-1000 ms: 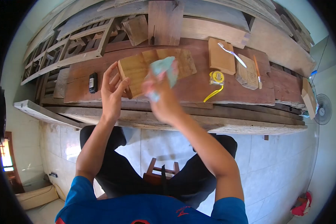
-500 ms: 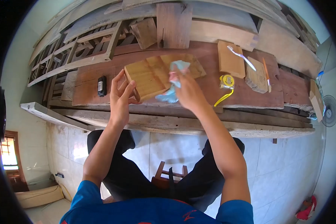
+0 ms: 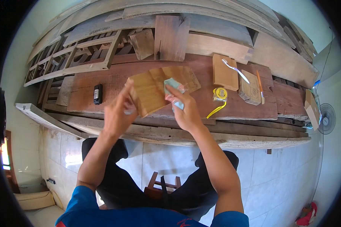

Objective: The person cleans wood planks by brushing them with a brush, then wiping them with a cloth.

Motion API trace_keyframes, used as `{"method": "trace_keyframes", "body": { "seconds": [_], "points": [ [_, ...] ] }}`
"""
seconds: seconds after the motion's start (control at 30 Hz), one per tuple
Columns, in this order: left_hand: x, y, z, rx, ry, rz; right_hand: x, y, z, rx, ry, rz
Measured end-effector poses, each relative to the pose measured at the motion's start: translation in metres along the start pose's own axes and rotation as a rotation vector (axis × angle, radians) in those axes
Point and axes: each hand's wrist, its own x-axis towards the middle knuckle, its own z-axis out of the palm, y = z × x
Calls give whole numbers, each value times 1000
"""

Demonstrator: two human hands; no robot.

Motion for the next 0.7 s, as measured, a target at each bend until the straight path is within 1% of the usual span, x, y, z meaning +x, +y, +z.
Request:
{"method": "trace_keyframes", "body": {
  "seconds": [0.07, 0.13, 0.17, 0.2, 0.23, 0.3, 0.33, 0.43, 0.47, 0.57, 0.6, 0.63, 0.7],
  "points": [
    [4, -4, -8, 205, 46, -2, -4, -2, 2, -96, -44, -90],
    [7, -4, -13, 307, 142, 94, -5, -16, 2, -82, -91, 33],
    [9, -3, -15, 292, 213, 169, -6, -24, 2, -80, -115, 91],
    [12, -1, -15, 275, 282, 242, -12, -34, 12, 112, -120, 195],
    [15, 1, -14, 257, 354, 316, -15, -46, 24, -14, -61, 34],
    [17, 8, -6, 170, 428, 339, -21, -65, 41, -263, 66, -271],
    [16, 9, -1, 117, 423, 357, -21, -65, 39, -261, 59, -296],
    [13, 2, 14, -47, 349, 402, -14, -28, 10, -104, 4, -194],
    [13, 3, 14, -42, 370, 408, -11, -19, -1, -119, 11, -56],
    [5, 7, 17, -120, 386, 282, -14, -13, 11, -279, 75, -129],
    [5, 8, 20, -197, 387, 241, -17, -29, 21, -212, 27, -141],
    [5, 6, 23, -199, 378, 233, -19, -45, 31, -143, -21, -151],
    [2, -1, 25, -193, 341, 220, -15, -58, 37, -187, 11, -366]
  ]
}}
